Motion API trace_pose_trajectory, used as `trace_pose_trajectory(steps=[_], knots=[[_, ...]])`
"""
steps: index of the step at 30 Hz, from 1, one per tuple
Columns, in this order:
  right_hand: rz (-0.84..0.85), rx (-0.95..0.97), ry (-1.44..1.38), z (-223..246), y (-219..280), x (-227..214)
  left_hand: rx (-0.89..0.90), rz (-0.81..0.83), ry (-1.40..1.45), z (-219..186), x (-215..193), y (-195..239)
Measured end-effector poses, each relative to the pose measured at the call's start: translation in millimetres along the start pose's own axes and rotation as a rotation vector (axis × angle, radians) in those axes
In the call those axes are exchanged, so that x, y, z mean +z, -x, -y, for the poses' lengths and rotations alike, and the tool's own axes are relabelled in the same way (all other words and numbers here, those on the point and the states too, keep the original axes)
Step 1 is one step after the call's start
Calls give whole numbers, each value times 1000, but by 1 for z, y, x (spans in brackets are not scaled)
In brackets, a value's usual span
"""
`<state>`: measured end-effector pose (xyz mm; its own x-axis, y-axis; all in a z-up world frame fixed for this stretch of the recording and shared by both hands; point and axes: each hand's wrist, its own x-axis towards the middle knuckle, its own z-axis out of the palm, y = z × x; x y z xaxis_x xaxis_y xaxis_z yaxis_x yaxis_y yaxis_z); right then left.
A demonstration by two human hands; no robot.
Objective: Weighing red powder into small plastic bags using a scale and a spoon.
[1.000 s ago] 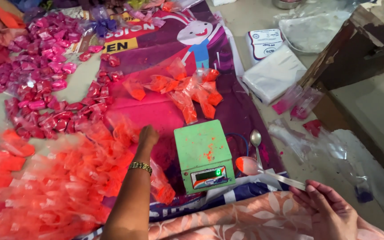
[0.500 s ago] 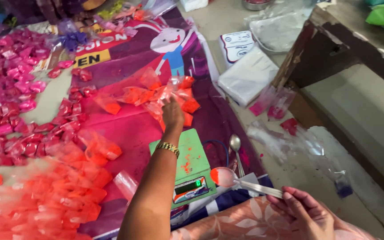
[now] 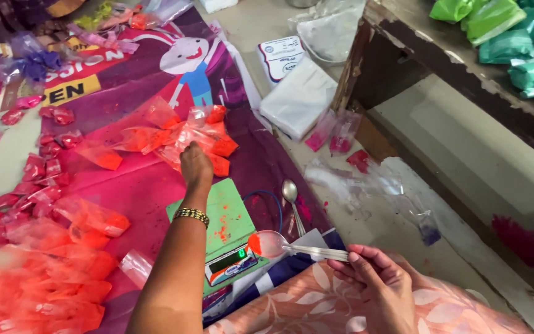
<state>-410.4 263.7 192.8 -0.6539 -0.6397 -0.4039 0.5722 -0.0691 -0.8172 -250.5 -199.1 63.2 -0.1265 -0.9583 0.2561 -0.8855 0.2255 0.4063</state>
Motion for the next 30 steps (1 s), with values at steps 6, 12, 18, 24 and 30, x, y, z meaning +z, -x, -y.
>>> trace_pose_trajectory(steps=[6,12,18,24,30], knots=[[4,-18,49,-2,-2,-1,-108,46,-17,0,2,-4],[-8,-37,46,-5,-5,-5,255,-169,103,20,-12,-17],[8,-63,60,-3,-5,-3,441,-176,-81,30,-153,-2],[29,-120,107,1,-4,-1,498,-151,-218,93,-167,16],[53,-123,125,-4,-10,-6,15,327,-126,123,-137,67]])
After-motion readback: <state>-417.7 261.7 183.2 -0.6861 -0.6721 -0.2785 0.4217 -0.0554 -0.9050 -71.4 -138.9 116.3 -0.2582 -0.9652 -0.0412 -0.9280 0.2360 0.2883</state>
